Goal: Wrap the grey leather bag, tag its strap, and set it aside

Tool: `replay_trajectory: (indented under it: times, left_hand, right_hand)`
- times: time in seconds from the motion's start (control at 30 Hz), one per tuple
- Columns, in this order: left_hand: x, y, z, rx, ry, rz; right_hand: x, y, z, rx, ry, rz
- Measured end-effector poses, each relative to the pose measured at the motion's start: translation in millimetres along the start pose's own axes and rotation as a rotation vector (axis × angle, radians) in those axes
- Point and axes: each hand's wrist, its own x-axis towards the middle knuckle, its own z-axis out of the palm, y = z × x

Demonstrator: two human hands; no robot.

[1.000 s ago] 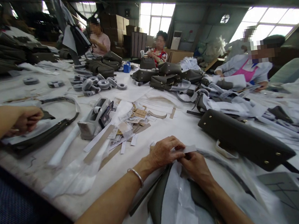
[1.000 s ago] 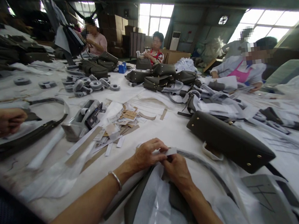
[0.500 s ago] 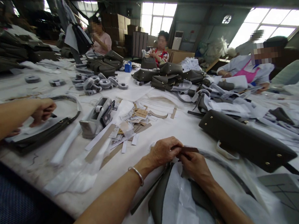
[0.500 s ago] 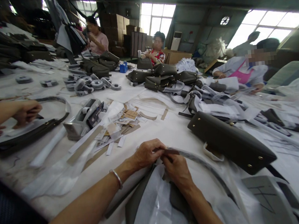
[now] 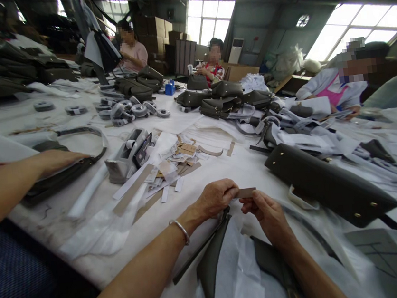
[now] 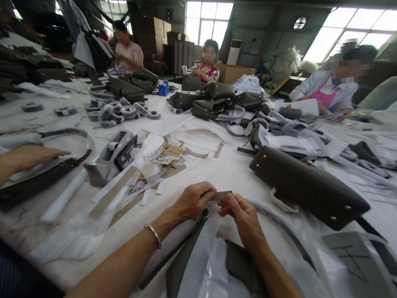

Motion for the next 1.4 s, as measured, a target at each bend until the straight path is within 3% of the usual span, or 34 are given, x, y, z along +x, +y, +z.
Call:
replay_trajectory:
  times: [0.17, 0.4, 0.8, 1.03, 1.13, 1.23, 1.4]
  left_hand:
    - [-0.7, 7.7, -4.0, -0.057, -0.052, -0.074]
    - [-3.3, 14.6, -5.1, -0.175, -0.082, -0.069]
    - [-6.9, 21.4, 1.4, -0.160, 0.003, 0.070]
    - [-5.1, 13.5, -0.1, 0.160, 0.074, 0.222]
    - [-4.0, 13.1, -0.1, 0.353, 0.037, 0.278]
    - [-3.4, 12.9, 0.2, 0.455, -0.024, 0.273]
    - [-3.5, 10.7, -0.2, 0.421, -0.058, 0.197]
  right_hand:
    - [-1.5, -4.4, 3.0, 0.163, -0.088, 0.080]
    - [-4.6, -10.1, 3.9, 0.164, -0.216, 0.175]
    - [-3.2, -8.6, 3.4, 0.114, -0.215, 0.238]
    - [-2.9, -15.6, -1.0, 0.295, -0.155, 0.216]
    - [-2.5, -15.1, -3.5, 0.318, -0.143, 0.200]
    - [-3.2, -14.6, -4.7, 0.325, -0.172, 0.195]
    - [-5.0, -15.4, -3.9, 0.298, -0.180, 0.207]
